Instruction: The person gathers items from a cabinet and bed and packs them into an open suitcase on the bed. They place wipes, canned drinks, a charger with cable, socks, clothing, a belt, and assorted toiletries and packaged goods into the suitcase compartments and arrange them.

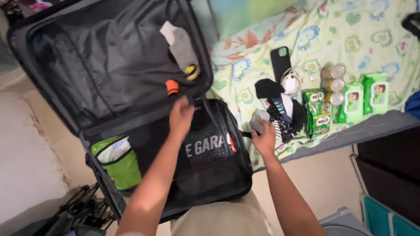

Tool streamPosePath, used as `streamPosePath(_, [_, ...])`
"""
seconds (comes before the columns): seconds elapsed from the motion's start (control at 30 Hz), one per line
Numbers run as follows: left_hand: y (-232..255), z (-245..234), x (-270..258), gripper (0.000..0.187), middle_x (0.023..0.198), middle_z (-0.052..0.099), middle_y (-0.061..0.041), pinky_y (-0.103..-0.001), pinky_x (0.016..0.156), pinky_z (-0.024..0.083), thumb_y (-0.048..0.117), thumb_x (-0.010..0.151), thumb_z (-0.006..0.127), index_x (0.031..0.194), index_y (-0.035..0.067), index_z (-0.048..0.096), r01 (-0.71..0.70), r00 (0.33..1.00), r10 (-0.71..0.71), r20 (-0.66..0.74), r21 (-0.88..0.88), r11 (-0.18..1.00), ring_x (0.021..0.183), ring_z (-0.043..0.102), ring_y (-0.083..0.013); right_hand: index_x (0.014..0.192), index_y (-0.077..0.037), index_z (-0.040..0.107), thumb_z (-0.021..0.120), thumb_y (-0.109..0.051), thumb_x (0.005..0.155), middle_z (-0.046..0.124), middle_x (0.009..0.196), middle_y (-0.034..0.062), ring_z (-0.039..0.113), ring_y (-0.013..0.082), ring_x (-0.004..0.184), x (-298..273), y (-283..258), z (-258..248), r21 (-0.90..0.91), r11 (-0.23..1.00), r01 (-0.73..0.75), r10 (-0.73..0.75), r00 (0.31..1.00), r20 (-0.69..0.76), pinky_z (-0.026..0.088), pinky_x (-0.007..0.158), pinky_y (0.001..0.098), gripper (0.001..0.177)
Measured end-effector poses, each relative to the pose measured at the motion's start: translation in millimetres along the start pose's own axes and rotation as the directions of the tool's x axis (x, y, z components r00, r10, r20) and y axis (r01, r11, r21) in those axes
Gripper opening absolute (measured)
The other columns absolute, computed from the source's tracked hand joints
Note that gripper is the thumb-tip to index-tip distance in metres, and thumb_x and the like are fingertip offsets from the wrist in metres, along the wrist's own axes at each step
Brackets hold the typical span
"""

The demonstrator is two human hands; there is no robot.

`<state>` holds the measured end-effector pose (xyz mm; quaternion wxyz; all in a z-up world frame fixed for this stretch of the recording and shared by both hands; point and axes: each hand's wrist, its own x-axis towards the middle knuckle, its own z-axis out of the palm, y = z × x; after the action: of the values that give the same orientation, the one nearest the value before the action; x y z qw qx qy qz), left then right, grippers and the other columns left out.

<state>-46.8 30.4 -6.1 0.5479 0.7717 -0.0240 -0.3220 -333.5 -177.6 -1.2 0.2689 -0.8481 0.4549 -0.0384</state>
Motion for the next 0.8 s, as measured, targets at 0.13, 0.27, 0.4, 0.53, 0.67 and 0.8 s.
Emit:
streamPosePath(0.13, [-36,-4,-97,0.036,0.113,0.071,-0.007,-0.027,0.071,0.059,0.004,0.094,0.066,0.129,0.003,0.064,0.06,0.998,-0.058,0.023,-0.146,0.987,0.093,0.068,-0.0118,0.145,-0.01,0.049,0.085,-0.017,0.071,0.044,0.146,0.0263,0.044,0.0475,0.128,22,28,15,-0.104,0.994,0.046,-0.034,0.992,0.12,0.039,0.108,0.0518,0.083])
streamPosePath(0.27, [-44,-1,-154,0.035,0.113,0.073,-0.009,-0.028,0.074,0.059,0.003,0.091,0.066,0.126,0.001,0.066,0.233,0.972,-0.235,0.007,-0.159,0.959,0.093,0.07,-0.0133,0.149,-0.013,0.048,0.082,-0.013,0.074,0.048,0.143,0.024,0.047,0.0466,0.124,29,49,26,-0.094,0.995,0.023,-0.006,0.985,0.172,0.043,0.106,0.0517,0.082])
streamPosePath(0.4, [-38,18,-165,0.035,0.116,0.072,-0.009,-0.028,0.077,0.059,0.004,0.091,0.066,0.126,0.002,0.065,0.228,0.972,-0.213,0.099,-0.18,0.957,0.096,0.07,-0.0133,0.143,-0.011,0.054,0.079,-0.011,0.079,0.064,0.121,0.0188,0.063,0.033,0.109,39,56,17,0.18,0.981,-0.069,0.043,0.988,0.147,0.053,0.097,0.0429,0.069])
streamPosePath(0.53, [-9,60,-152,0.035,0.115,0.075,-0.013,-0.029,0.076,0.06,0.008,0.094,0.07,0.128,0.003,0.068,-0.01,0.98,0.015,0.197,-0.026,1.0,0.095,0.072,-0.0175,0.14,-0.006,0.053,0.075,-0.011,0.083,0.066,0.109,0.0082,0.063,0.0186,0.085,30,34,-12,0.579,0.674,-0.458,0.316,0.888,0.334,0.052,0.075,0.0322,0.061])
streamPosePath(0.67, [46,108,-145,0.064,0.132,0.061,-0.009,-0.031,0.074,0.059,0.014,0.088,0.076,0.145,0.013,0.047,0.144,0.936,-0.128,0.328,-0.027,0.989,0.106,0.067,-0.0186,0.144,-0.004,0.054,0.075,-0.006,0.088,0.063,0.106,0.0084,0.057,0.0158,0.086,-11,3,-53,0.719,0.523,-0.457,0.19,0.885,0.425,0.047,0.073,0.0297,0.06])
streamPosePath(0.8, [84,136,-150,0.089,0.137,0.056,-0.008,-0.039,0.074,0.062,0.015,0.077,0.076,0.154,0.023,0.031,0.491,0.795,-0.388,0.467,-0.118,0.863,0.11,0.066,-0.022,0.141,-0.002,0.054,0.071,-0.007,0.092,0.065,0.125,0.0075,0.063,0.0131,0.107,-36,-12,-82,0.803,0.436,-0.407,-0.107,0.862,0.495,0.054,0.09,0.0295,0.052])
